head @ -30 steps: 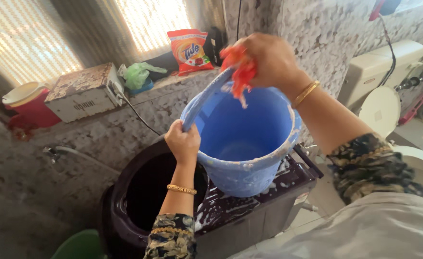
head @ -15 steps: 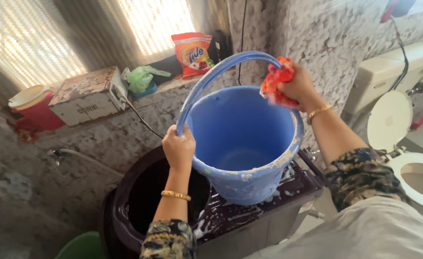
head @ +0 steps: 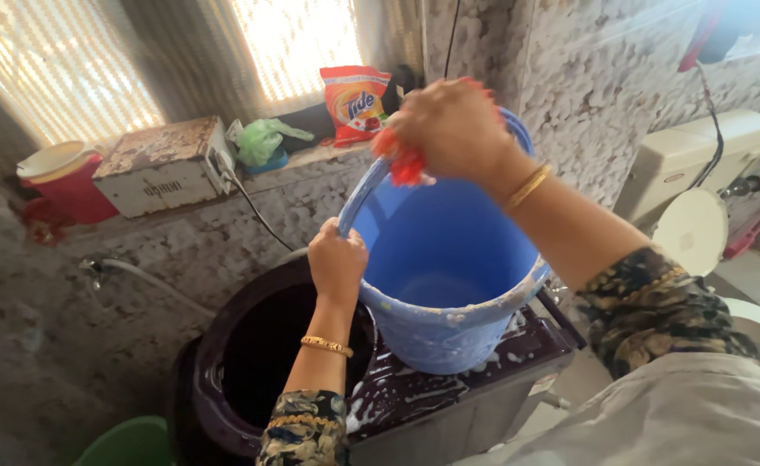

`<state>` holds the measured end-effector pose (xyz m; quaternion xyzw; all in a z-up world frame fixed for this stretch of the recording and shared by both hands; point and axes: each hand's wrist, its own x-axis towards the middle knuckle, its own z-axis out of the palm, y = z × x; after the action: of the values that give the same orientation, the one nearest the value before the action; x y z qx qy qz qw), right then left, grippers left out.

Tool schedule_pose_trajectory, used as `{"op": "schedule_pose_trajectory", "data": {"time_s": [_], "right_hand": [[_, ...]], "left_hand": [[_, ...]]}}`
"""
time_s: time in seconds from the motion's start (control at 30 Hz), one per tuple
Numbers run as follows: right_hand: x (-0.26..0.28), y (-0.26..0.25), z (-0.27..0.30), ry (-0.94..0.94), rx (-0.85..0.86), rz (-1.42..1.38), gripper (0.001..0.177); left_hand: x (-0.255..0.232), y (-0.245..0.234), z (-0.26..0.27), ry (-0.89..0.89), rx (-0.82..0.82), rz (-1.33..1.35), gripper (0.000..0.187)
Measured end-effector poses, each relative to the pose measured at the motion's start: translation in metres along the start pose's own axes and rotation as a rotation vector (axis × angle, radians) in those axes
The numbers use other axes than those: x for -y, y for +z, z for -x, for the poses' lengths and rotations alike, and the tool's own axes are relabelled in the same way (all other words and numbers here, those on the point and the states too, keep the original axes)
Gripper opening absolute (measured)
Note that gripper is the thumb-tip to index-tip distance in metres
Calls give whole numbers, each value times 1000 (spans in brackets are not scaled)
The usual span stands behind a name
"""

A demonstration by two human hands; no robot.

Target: The person cleans a blue plastic bucket by hand using a red cloth, scrubbing both the interior and exterior surfaces over a dark container in a bathroom.

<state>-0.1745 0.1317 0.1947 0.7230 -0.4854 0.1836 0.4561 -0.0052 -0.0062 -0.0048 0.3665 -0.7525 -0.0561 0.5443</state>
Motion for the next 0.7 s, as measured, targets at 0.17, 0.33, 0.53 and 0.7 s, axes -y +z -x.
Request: {"op": "schedule_pose_trajectory", "data": {"time_s": [0.17,0.33,0.53,0.7], "right_hand": [[72,25,-21,-287,128,207,13],[114,36,-18,-378,177,202,11],[57,23,-21,-231,90,-53,16],[-5,22,-12,-34,75,-68,28]], "left_hand": [[19,14,3,196,1,-146,9],[13,5,6,400,-157,-84,24],[-15,-8,12,-139,32,191,15],[-26,-19,7,-173,19,199,16]]}}
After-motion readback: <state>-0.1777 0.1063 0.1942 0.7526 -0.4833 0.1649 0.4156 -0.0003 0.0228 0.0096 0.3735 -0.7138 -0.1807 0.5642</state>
